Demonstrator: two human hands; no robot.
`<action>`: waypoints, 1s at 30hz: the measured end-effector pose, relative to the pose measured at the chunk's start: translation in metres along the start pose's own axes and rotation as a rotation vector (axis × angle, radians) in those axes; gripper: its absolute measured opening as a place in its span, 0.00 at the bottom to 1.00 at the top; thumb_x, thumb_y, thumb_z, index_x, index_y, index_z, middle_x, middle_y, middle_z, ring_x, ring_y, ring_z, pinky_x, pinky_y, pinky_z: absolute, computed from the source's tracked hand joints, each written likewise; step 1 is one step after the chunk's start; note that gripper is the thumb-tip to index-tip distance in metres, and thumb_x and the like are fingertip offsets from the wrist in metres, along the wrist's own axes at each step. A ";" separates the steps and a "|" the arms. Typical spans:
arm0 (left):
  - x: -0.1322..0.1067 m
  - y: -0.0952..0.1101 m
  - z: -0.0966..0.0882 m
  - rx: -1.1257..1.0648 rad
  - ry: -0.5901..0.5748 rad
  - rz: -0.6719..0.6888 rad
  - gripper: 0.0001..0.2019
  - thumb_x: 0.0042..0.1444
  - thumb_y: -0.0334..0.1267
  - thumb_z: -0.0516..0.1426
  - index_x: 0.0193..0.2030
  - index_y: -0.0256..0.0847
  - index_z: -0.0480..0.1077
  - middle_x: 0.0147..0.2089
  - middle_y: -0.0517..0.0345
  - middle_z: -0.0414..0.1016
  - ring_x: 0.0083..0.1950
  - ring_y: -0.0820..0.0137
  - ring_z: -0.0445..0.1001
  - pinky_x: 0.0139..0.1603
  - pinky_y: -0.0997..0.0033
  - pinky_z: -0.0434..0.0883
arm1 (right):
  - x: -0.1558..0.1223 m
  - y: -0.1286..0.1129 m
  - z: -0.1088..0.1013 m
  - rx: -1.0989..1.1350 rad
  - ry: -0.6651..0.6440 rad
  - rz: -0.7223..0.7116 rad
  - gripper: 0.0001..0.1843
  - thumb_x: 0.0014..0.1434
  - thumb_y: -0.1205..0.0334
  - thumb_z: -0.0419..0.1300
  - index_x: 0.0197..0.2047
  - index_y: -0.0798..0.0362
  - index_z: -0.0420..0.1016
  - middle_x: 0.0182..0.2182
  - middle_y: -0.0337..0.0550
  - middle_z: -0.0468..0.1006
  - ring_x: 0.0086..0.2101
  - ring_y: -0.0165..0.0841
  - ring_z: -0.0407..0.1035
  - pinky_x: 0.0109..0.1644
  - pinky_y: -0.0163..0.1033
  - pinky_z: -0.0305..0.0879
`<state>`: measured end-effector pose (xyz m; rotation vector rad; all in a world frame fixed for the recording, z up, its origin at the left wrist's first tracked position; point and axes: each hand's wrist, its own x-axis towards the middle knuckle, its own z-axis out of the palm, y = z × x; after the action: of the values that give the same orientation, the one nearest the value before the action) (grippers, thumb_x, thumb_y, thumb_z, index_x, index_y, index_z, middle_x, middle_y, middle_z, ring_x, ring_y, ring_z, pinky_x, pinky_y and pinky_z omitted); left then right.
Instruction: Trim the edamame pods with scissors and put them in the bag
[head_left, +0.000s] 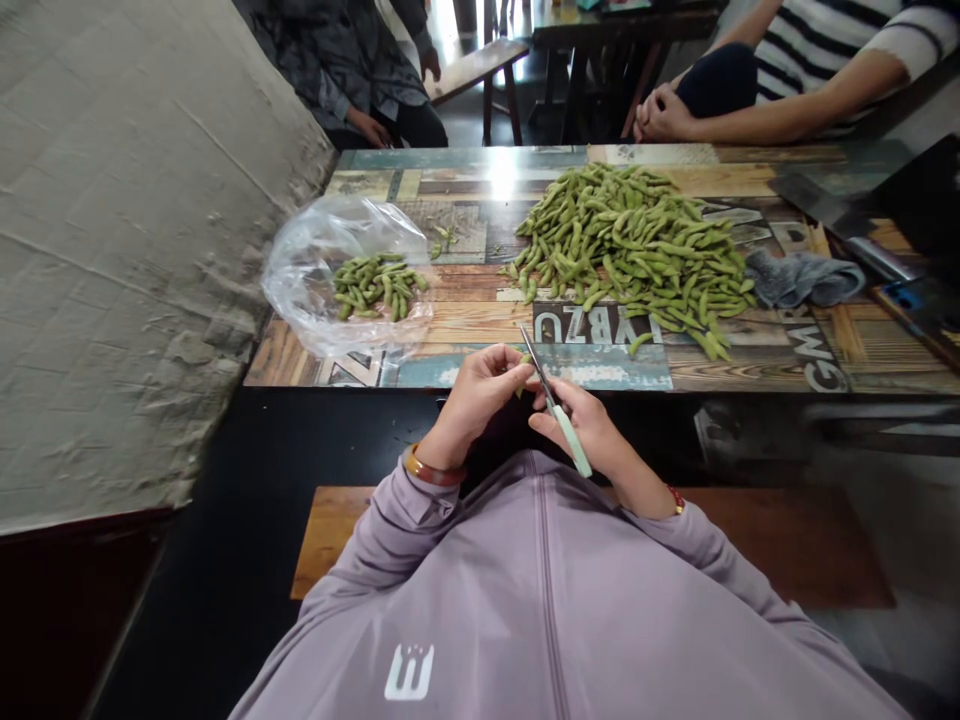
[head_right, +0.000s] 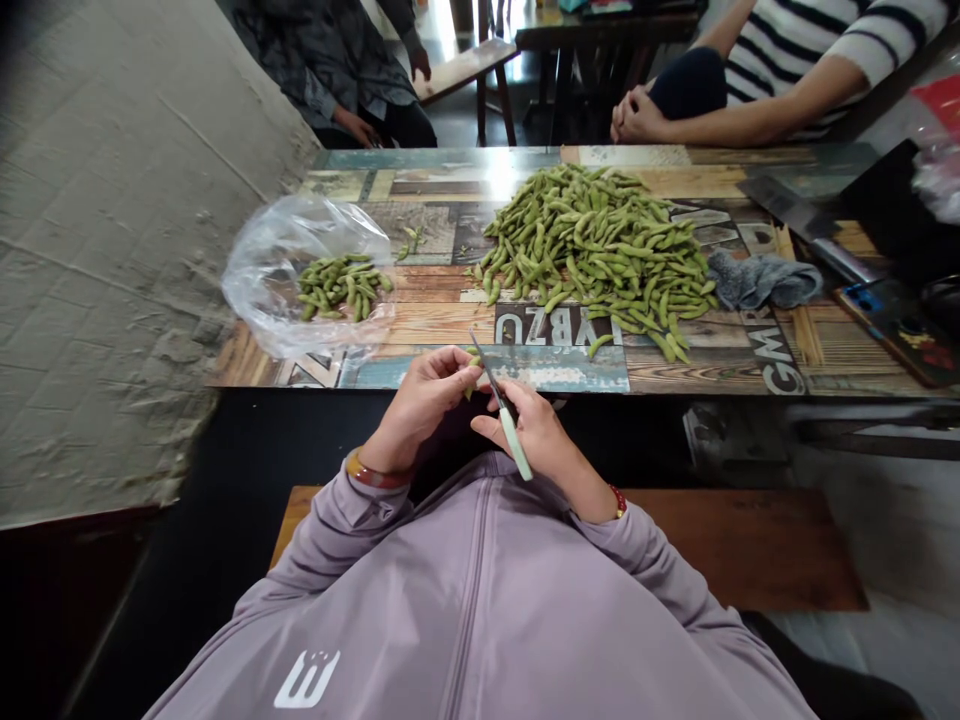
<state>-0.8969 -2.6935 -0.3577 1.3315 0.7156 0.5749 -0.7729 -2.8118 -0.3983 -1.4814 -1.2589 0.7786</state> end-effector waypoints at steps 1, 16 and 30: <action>0.000 0.001 0.000 0.003 0.003 0.006 0.16 0.47 0.45 0.68 0.27 0.37 0.68 0.22 0.63 0.69 0.23 0.79 0.64 0.25 0.78 0.60 | 0.000 0.000 0.000 -0.001 -0.001 -0.001 0.22 0.57 0.52 0.64 0.53 0.52 0.74 0.37 0.42 0.74 0.36 0.34 0.69 0.44 0.41 0.67; -0.001 0.002 0.004 0.019 -0.033 -0.013 0.15 0.49 0.44 0.67 0.26 0.37 0.67 0.24 0.60 0.74 0.24 0.77 0.68 0.26 0.77 0.62 | -0.001 0.000 -0.003 -0.012 -0.013 -0.015 0.20 0.58 0.53 0.63 0.52 0.51 0.75 0.37 0.43 0.75 0.37 0.35 0.69 0.46 0.42 0.68; 0.001 0.004 0.006 0.060 -0.015 0.001 0.14 0.49 0.42 0.66 0.25 0.37 0.67 0.23 0.60 0.72 0.24 0.78 0.65 0.26 0.78 0.60 | -0.001 -0.001 -0.003 -0.018 0.024 -0.053 0.17 0.61 0.52 0.61 0.49 0.53 0.76 0.34 0.42 0.74 0.36 0.36 0.70 0.46 0.43 0.68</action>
<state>-0.8915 -2.6959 -0.3535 1.3906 0.7249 0.5469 -0.7712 -2.8137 -0.3965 -1.4621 -1.2851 0.7141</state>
